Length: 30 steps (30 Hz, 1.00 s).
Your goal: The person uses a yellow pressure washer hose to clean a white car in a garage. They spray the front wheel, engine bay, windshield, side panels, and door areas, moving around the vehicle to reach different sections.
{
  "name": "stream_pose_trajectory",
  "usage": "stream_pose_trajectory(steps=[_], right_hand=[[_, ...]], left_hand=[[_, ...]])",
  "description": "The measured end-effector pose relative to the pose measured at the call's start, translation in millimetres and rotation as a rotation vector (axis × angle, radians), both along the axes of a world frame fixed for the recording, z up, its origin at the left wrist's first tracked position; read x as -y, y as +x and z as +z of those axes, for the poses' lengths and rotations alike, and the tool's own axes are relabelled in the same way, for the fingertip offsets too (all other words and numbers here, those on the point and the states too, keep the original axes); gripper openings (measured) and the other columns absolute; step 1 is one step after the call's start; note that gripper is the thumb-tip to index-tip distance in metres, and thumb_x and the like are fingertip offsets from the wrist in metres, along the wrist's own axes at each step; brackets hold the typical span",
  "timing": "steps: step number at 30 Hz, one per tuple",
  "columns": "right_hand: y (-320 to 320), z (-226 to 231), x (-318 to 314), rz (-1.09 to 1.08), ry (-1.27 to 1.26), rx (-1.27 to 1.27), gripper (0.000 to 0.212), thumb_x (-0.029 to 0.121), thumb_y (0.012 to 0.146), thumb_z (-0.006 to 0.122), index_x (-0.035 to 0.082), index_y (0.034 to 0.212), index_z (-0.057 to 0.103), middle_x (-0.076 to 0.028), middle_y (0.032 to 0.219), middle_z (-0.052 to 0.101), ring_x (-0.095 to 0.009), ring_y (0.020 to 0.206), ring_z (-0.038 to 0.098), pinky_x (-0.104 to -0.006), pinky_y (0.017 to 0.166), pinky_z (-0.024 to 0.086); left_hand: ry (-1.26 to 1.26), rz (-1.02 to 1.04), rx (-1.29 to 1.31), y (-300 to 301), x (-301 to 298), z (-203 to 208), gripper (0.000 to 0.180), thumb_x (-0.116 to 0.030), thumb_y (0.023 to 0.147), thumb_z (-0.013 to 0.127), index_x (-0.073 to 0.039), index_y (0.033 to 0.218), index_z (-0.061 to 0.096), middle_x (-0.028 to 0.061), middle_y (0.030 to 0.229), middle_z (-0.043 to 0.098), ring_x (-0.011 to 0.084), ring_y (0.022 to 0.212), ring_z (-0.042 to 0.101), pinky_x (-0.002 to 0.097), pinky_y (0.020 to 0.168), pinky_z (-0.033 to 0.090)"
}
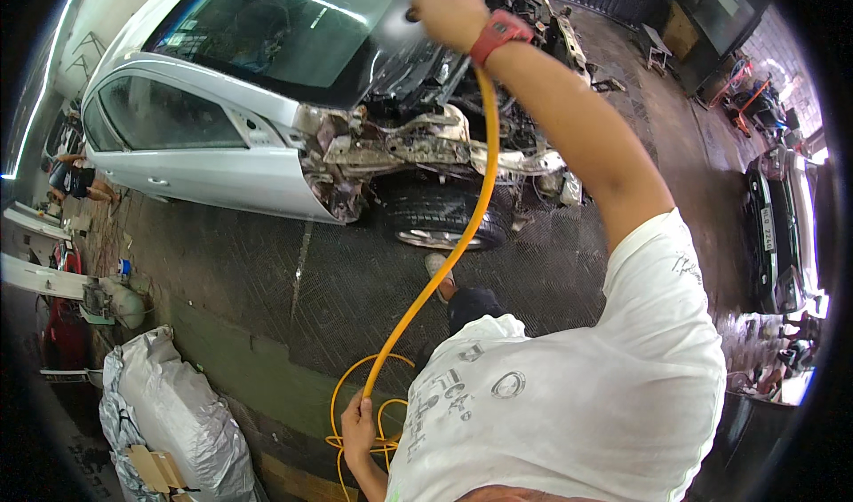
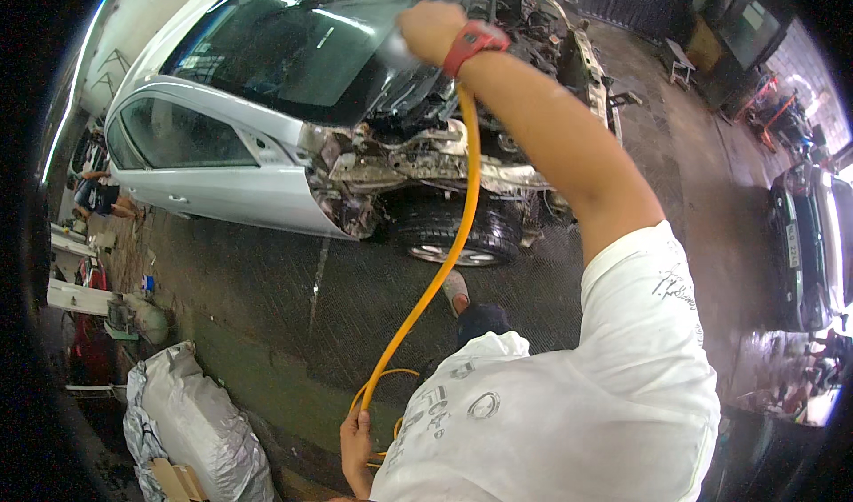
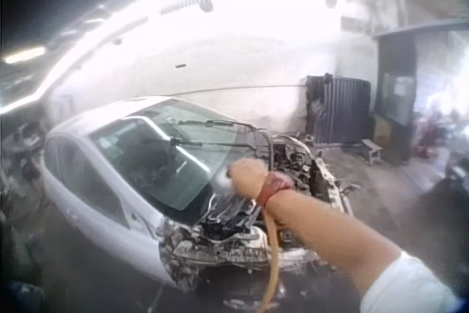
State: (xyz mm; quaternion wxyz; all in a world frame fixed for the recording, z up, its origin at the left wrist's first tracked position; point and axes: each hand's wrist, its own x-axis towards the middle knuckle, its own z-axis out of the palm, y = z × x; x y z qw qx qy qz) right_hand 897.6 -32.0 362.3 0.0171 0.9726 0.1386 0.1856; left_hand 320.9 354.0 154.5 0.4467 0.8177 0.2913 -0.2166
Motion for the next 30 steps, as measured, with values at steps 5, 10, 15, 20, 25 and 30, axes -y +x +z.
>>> stream_pose_trajectory(steps=[5,10,15,20,25,30], right_hand=[[-149,-62,-83,0.155,0.361,-0.155,0.032,0.025,0.097,0.055,0.018,0.122,0.074,-0.020,0.100,0.077,-0.042,0.094,0.074,-0.0536,0.086,0.060],[-161,-149,-33,0.006,0.554,-0.248,0.034,0.025,0.099,0.052,0.011,0.124,0.069,-0.027,0.101,0.074,-0.048,0.096,0.072,-0.0575,0.087,0.057],[-124,-145,44,-0.278,0.625,-0.136,0.037,0.032,0.104,0.047,0.011,0.125,0.069,-0.028,0.108,0.074,-0.048,0.102,0.072,-0.0566,0.093,0.056],[-57,-142,114,-0.328,0.668,-0.068,0.040,0.034,0.103,0.050,0.014,0.132,0.067,-0.029,0.113,0.073,-0.048,0.107,0.070,-0.0552,0.096,0.055],[11,-125,176,-0.296,0.690,-0.008,0.042,0.037,0.102,0.051,0.013,0.134,0.065,-0.030,0.114,0.073,-0.049,0.109,0.069,-0.0541,0.098,0.054],[79,-96,216,-0.318,0.700,0.013,0.044,0.037,0.101,0.056,0.002,0.125,0.066,-0.031,0.112,0.073,-0.050,0.110,0.069,-0.0559,0.098,0.054]], left_hand=[[-0.051,0.039,-0.111,-111,-8,-57,0.054,-0.042,0.109,0.058,0.001,0.142,0.063,0.0128,0.097,0.071,0.0211,0.085,0.063,0.0382,0.079,0.050],[0.089,-0.011,-0.079,-166,4,-80,0.059,-0.044,0.110,0.056,0.003,0.145,0.060,0.0197,0.118,0.073,0.0297,0.100,0.069,0.0401,0.087,0.052],[0.055,0.183,-0.054,-153,34,-48,0.055,-0.039,0.110,0.055,0.005,0.144,0.059,0.0193,0.116,0.072,0.0263,0.099,0.068,0.0389,0.086,0.052],[-0.018,0.225,-0.053,-92,70,-33,0.052,-0.036,0.111,0.055,0.004,0.144,0.060,0.0134,0.104,0.070,0.0191,0.088,0.061,0.0368,0.081,0.050],[-0.033,0.142,-0.012,-33,107,-24,0.049,-0.036,0.111,0.055,0.000,0.143,0.062,0.0128,0.106,0.071,0.0188,0.089,0.062,0.0365,0.082,0.050],[-0.068,0.095,0.050,16,156,-6,0.049,-0.038,0.111,0.055,-0.001,0.142,0.064,0.0142,0.109,0.073,0.0215,0.097,0.065,0.0372,0.088,0.051]])
